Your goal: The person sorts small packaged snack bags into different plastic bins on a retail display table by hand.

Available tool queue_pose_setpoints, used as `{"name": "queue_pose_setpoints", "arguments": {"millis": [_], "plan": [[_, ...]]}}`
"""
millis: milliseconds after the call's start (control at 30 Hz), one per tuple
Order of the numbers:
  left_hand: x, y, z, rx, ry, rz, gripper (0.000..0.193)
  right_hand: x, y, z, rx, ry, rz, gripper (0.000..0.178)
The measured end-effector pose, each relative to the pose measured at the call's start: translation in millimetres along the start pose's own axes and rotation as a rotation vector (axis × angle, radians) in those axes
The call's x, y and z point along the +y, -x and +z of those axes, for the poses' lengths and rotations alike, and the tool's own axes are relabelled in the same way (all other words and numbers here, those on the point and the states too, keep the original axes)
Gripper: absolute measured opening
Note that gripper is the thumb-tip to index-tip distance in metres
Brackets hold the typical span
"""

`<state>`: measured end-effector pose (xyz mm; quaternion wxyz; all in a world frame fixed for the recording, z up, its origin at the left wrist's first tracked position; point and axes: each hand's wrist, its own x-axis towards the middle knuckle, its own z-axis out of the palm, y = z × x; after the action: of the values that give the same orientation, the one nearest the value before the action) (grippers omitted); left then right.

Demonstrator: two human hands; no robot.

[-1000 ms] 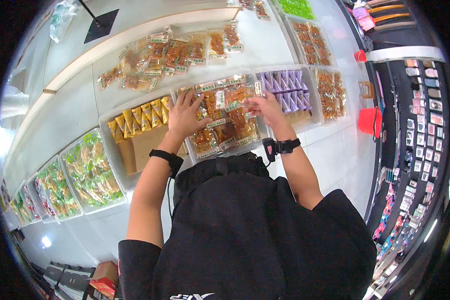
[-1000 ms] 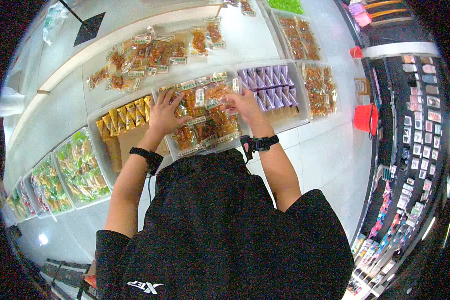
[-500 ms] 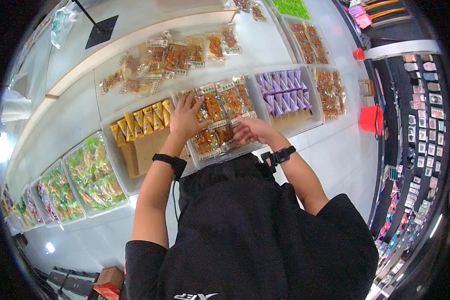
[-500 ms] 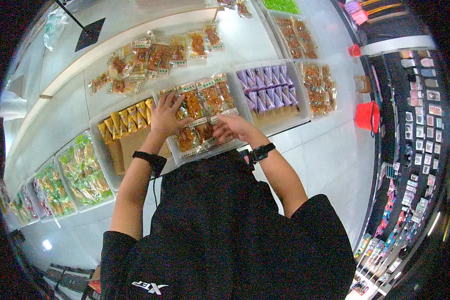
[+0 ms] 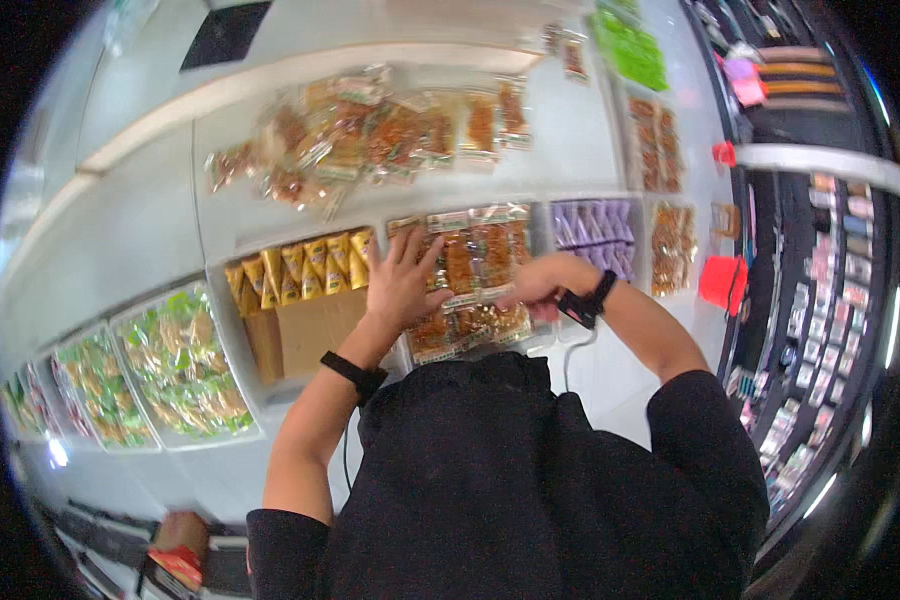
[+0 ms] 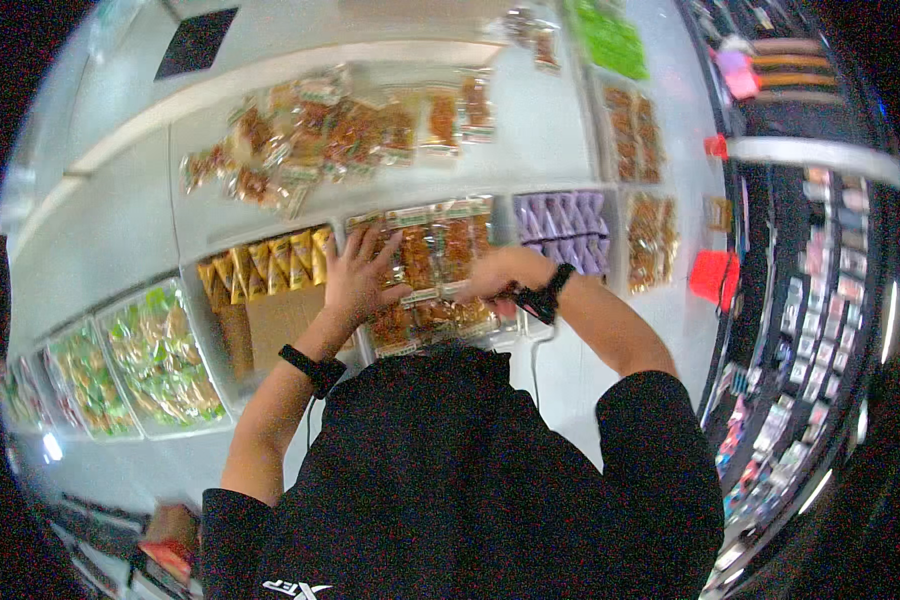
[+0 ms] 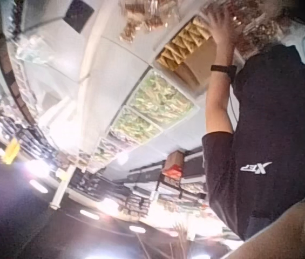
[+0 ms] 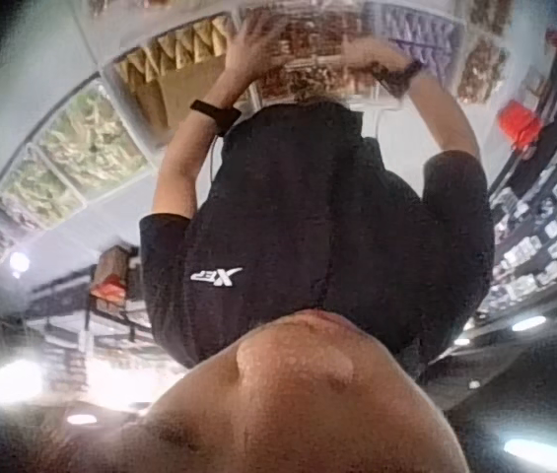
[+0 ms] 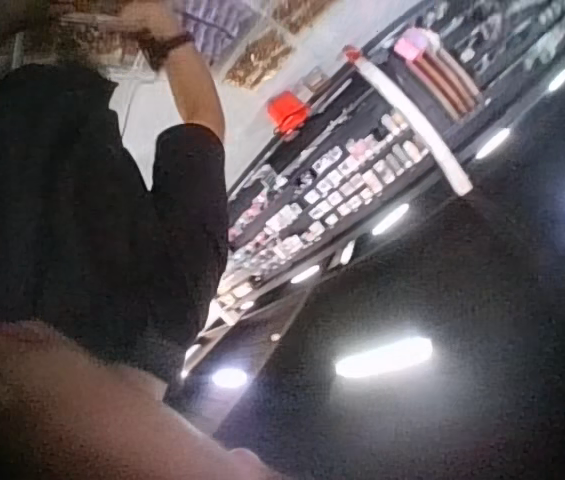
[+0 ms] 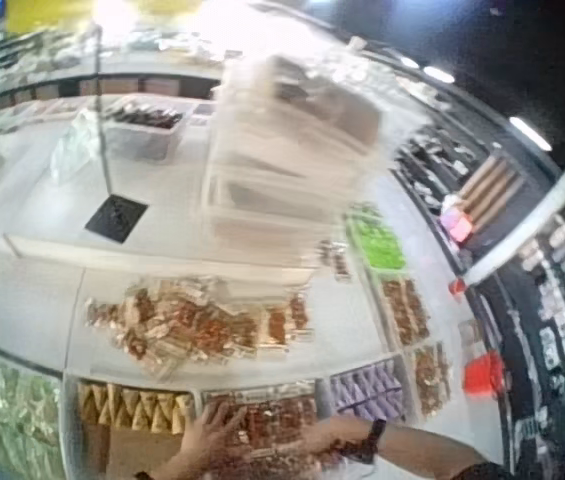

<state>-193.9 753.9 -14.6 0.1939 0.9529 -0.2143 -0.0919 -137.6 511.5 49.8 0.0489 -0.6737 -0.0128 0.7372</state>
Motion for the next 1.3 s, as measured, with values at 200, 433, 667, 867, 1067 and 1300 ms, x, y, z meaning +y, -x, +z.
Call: {"name": "queue_pose_setpoints", "arguments": {"millis": [200,433,667,867,1067,1300], "plan": [[1.4,-5.8,-8.6,-0.016,0.032,-0.018,0.08,-6.1,31.8,-84.9,0.211,0.009,-0.202,0.035],[0.1,-7.6,-0.3,0.014,0.03,-0.011,0.081,-1.8,-40.1,-232.7,1.471,0.706,-0.296,0.079],[3.3,-5.3,-3.9,0.006,0.039,-0.016,0.084,-24.2,-8.9,-223.2,1.263,0.652,-0.329,0.04],[2.2,-2.9,-0.4,0.059,-0.013,-0.001,0.086,21.4,6.4,-132.9,1.325,0.427,-0.44,0.02],[5.3,-7.0,-4.2,0.068,-0.037,-0.001,0.084,35.3,-8.9,-106.4,1.333,0.417,-0.329,0.053],[8.1,-4.4,-1.8,0.052,-0.061,-0.006,0.086,10.8,-35.7,-130.6,1.541,0.936,-0.078,0.056]]}}
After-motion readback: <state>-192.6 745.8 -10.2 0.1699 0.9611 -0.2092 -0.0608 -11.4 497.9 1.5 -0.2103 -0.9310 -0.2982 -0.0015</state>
